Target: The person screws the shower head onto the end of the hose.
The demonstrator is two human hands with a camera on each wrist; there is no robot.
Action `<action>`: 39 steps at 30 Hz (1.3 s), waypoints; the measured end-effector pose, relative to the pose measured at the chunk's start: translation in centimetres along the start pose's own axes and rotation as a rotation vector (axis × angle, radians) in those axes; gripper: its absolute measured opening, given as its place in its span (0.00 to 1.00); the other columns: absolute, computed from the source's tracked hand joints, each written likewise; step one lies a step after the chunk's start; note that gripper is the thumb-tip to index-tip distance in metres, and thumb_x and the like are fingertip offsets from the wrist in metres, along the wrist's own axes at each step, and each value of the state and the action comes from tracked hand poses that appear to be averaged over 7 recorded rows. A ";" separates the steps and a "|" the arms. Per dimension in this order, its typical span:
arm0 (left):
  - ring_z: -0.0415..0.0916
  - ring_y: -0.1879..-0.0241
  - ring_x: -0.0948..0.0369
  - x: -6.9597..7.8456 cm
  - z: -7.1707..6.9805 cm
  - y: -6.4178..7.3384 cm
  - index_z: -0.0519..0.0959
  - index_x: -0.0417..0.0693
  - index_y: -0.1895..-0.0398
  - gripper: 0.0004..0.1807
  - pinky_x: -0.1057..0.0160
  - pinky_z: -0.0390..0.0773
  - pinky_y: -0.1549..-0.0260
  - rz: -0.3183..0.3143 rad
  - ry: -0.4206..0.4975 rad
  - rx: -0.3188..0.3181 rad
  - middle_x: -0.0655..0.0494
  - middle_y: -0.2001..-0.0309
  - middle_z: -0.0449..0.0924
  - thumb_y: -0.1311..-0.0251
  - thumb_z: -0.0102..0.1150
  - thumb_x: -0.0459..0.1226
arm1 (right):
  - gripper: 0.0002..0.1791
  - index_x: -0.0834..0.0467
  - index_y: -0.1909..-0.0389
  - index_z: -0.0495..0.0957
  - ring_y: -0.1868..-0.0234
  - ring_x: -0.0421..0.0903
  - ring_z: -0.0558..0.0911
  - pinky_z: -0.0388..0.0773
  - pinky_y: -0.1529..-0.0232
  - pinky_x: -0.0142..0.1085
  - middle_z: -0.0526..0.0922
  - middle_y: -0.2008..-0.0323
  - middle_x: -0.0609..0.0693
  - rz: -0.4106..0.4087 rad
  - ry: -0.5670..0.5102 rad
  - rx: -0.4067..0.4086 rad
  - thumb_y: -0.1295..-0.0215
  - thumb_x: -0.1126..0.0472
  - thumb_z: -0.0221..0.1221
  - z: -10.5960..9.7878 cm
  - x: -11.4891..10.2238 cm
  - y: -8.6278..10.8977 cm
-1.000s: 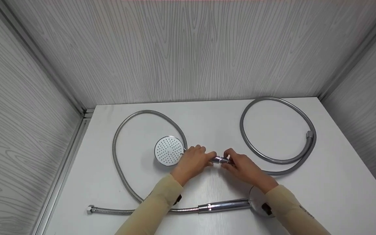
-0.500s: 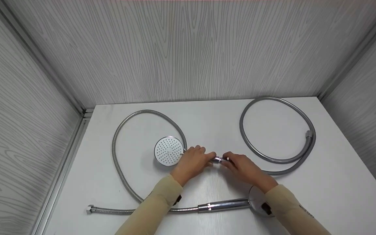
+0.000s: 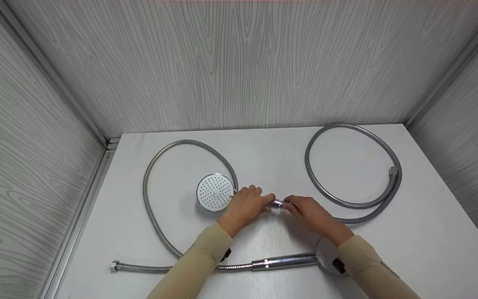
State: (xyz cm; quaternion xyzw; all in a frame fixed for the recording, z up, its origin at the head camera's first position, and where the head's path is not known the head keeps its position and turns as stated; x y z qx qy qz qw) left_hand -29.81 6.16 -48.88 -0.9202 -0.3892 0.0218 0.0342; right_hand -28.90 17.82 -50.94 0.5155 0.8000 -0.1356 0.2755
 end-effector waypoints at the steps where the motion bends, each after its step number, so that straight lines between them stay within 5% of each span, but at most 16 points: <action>1: 0.80 0.64 0.56 0.0 0.0 0.0 0.79 0.61 0.49 0.15 0.58 0.81 0.63 -0.002 0.006 -0.002 0.54 0.64 0.85 0.31 0.60 0.56 | 0.16 0.59 0.47 0.83 0.57 0.43 0.83 0.82 0.53 0.45 0.89 0.56 0.52 0.002 -0.002 -0.001 0.17 0.53 0.52 0.0 0.0 0.0; 10: 0.80 0.63 0.56 0.0 0.0 0.1 0.79 0.62 0.46 0.15 0.57 0.82 0.60 -0.007 0.005 0.005 0.53 0.62 0.85 0.30 0.60 0.54 | 0.24 0.59 0.35 0.69 0.73 0.37 0.72 0.71 0.69 0.32 0.79 0.73 0.45 -0.010 -0.057 -0.003 0.21 0.49 0.59 0.0 0.2 0.3; 14: 0.80 0.63 0.56 0.1 -0.1 0.2 0.79 0.63 0.45 0.16 0.57 0.82 0.59 -0.005 -0.001 0.010 0.54 0.62 0.85 0.30 0.60 0.54 | 0.22 0.57 0.38 0.66 0.74 0.36 0.71 0.71 0.70 0.31 0.79 0.73 0.44 -0.024 -0.040 0.011 0.23 0.54 0.62 -0.1 0.0 0.5; 39: 0.80 0.65 0.56 0.1 -0.2 0.0 0.79 0.61 0.49 0.15 0.58 0.81 0.63 0.006 -0.008 0.009 0.53 0.64 0.85 0.30 0.61 0.55 | 0.13 0.56 0.45 0.74 0.75 0.36 0.69 0.67 0.72 0.31 0.75 0.75 0.42 -0.041 -0.040 0.009 0.21 0.54 0.59 -0.4 -0.3 0.4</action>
Point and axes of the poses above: each hand's wrist, its own y-axis away from the middle knuckle, its own z-axis out of the palm, x = y × z, the point moved 10 cm from there along -y, towards the middle knuckle
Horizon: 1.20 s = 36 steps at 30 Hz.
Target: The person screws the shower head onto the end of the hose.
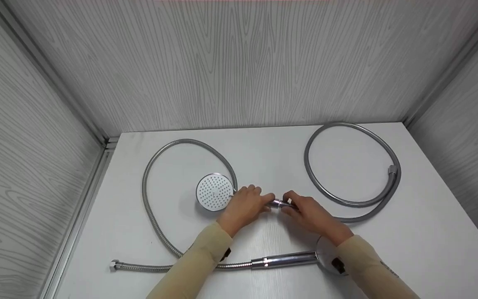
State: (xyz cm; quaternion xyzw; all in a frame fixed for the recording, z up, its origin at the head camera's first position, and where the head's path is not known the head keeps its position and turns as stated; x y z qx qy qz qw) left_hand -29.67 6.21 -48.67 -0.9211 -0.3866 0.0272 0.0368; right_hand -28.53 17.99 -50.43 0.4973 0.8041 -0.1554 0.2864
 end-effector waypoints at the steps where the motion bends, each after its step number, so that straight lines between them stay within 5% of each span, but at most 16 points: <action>1: 0.80 0.65 0.56 0.0 -0.1 0.0 0.79 0.61 0.49 0.15 0.58 0.81 0.62 -0.001 0.000 -0.001 0.54 0.64 0.85 0.31 0.61 0.55 | 0.13 0.56 0.45 0.75 0.75 0.36 0.69 0.67 0.72 0.31 0.74 0.75 0.42 0.006 -0.007 -0.004 0.21 0.53 0.59 0.0 0.0 0.0; 18: 0.79 0.65 0.56 0.1 -0.4 -0.1 0.79 0.61 0.48 0.15 0.58 0.81 0.63 0.010 0.003 -0.016 0.53 0.64 0.84 0.30 0.60 0.55 | 0.15 0.56 0.45 0.72 0.76 0.36 0.69 0.67 0.74 0.31 0.75 0.76 0.43 0.025 -0.028 -0.016 0.23 0.53 0.62 -0.4 -0.3 0.2; 26: 0.79 0.64 0.56 0.0 -0.3 -0.1 0.78 0.60 0.47 0.16 0.58 0.81 0.61 -0.002 0.009 -0.029 0.52 0.62 0.85 0.29 0.59 0.55 | 0.25 0.56 0.37 0.66 0.74 0.37 0.72 0.71 0.70 0.31 0.78 0.73 0.44 0.048 0.000 -0.009 0.27 0.55 0.67 -0.5 -0.2 0.2; 36: 0.77 0.64 0.57 0.0 -0.5 -0.1 0.78 0.61 0.48 0.15 0.59 0.80 0.61 0.000 0.029 -0.030 0.54 0.63 0.84 0.29 0.59 0.54 | 0.21 0.55 0.41 0.67 0.74 0.36 0.71 0.71 0.70 0.31 0.80 0.73 0.45 0.019 0.052 0.001 0.27 0.59 0.66 -0.5 -0.5 0.1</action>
Point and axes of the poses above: each hand's wrist, its own y-axis away from the middle knuckle, its own z-axis out of the palm, x = y × z, the point moved 10 cm from there along -y, towards the middle knuckle
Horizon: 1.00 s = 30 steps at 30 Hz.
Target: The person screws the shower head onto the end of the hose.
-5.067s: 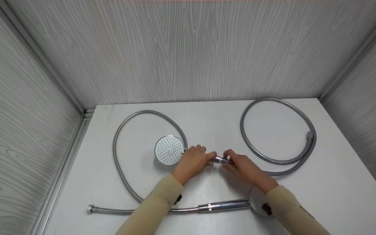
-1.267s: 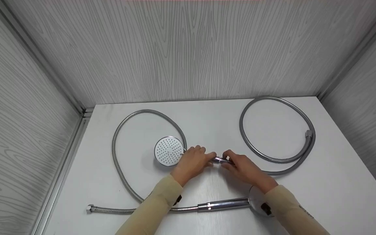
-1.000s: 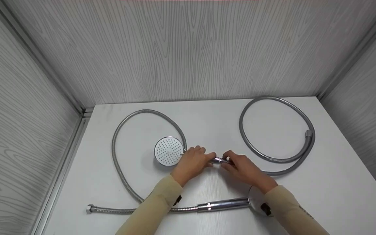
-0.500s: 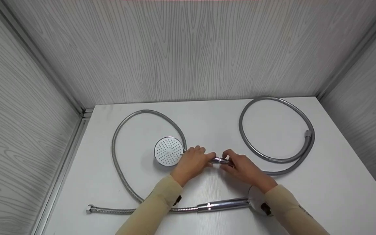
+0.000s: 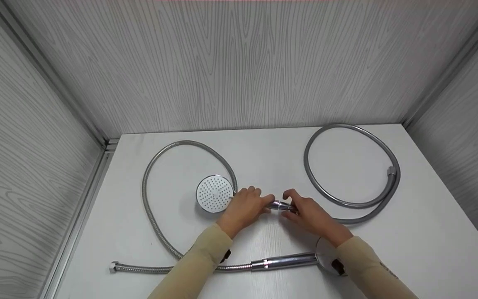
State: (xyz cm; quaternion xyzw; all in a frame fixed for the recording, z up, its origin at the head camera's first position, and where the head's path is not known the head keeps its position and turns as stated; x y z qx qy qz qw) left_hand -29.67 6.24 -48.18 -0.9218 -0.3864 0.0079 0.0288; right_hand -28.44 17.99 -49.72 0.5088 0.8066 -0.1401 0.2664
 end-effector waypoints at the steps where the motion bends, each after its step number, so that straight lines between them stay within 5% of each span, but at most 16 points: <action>1: 0.77 0.64 0.57 0.0 0.0 0.0 0.78 0.61 0.47 0.15 0.59 0.80 0.61 0.001 -0.004 -0.001 0.54 0.63 0.84 0.29 0.59 0.55 | 0.20 0.55 0.42 0.67 0.74 0.36 0.71 0.71 0.70 0.31 0.80 0.73 0.46 -0.002 0.000 0.001 0.27 0.59 0.65 0.0 0.0 0.0; 19: 0.79 0.63 0.56 0.0 -0.1 -0.1 0.78 0.61 0.47 0.15 0.58 0.82 0.60 -0.003 0.006 -0.016 0.53 0.62 0.85 0.28 0.59 0.54 | 0.13 0.56 0.45 0.73 0.75 0.37 0.70 0.68 0.72 0.32 0.78 0.74 0.44 -0.012 -0.036 -0.011 0.23 0.55 0.61 -0.1 0.0 0.0; 30: 0.79 0.66 0.56 0.1 -0.5 0.2 0.79 0.60 0.50 0.15 0.59 0.80 0.64 0.009 -0.013 0.043 0.54 0.65 0.84 0.31 0.61 0.55 | 0.17 0.59 0.43 0.79 0.67 0.39 0.75 0.73 0.64 0.32 0.85 0.63 0.47 0.013 -0.029 -0.025 0.19 0.52 0.56 0.3 0.2 -0.1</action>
Point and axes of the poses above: each hand's wrist, its own y-axis away from the middle knuckle, its own z-axis out of the palm, x = y × z, the point moved 10 cm from there along -y, towards the middle knuckle
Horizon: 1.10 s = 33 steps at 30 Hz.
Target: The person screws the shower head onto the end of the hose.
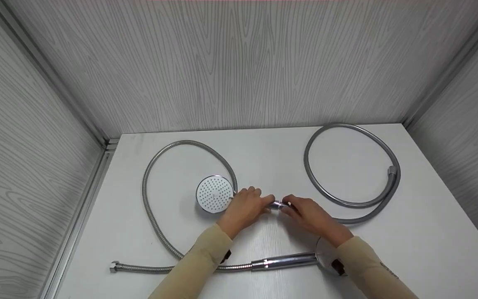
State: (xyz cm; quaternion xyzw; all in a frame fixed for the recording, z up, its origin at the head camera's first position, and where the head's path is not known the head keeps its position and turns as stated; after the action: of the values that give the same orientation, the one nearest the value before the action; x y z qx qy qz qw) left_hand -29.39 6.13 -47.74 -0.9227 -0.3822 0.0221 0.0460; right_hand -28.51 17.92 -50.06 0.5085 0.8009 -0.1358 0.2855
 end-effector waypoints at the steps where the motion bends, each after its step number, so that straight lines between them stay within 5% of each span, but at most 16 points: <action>1: 0.79 0.66 0.57 0.0 0.0 0.0 0.79 0.60 0.50 0.15 0.59 0.80 0.64 0.000 -0.001 0.000 0.54 0.65 0.84 0.31 0.61 0.55 | 0.17 0.60 0.43 0.79 0.66 0.39 0.76 0.73 0.64 0.33 0.85 0.62 0.48 0.000 0.002 0.000 0.19 0.52 0.56 0.0 0.0 0.0; 12: 0.79 0.66 0.57 0.1 0.2 0.0 0.79 0.60 0.50 0.14 0.59 0.80 0.65 0.002 -0.002 -0.009 0.54 0.65 0.84 0.30 0.61 0.54 | 0.15 0.58 0.46 0.82 0.64 0.39 0.77 0.77 0.60 0.36 0.86 0.61 0.47 -0.005 0.019 0.006 0.18 0.52 0.54 0.1 -0.1 0.0; 20: 0.79 0.66 0.57 0.1 0.0 -0.1 0.79 0.60 0.50 0.13 0.59 0.80 0.65 0.007 -0.001 -0.007 0.54 0.65 0.84 0.30 0.61 0.54 | 0.18 0.56 0.41 0.75 0.74 0.36 0.71 0.69 0.72 0.30 0.77 0.74 0.42 0.041 -0.043 -0.013 0.21 0.49 0.58 0.0 0.3 0.1; 33: 0.79 0.66 0.56 0.0 0.2 -0.2 0.79 0.60 0.50 0.15 0.59 0.81 0.64 -0.001 -0.012 -0.012 0.54 0.65 0.84 0.31 0.62 0.55 | 0.19 0.56 0.42 0.69 0.74 0.38 0.72 0.71 0.70 0.33 0.80 0.73 0.46 0.003 0.037 0.004 0.26 0.61 0.64 -0.3 -0.2 0.0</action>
State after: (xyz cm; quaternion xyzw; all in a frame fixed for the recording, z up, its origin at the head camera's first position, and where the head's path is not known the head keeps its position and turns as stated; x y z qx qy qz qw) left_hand -29.57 6.31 -47.92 -0.9226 -0.3830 0.0251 0.0383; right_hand -28.49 17.91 -49.66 0.5128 0.8050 -0.1275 0.2696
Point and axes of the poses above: each hand's wrist, its own y-axis away from the middle knuckle, its own z-axis out of the palm, x = y × z, the point moved 10 cm from there along -y, towards the middle knuckle
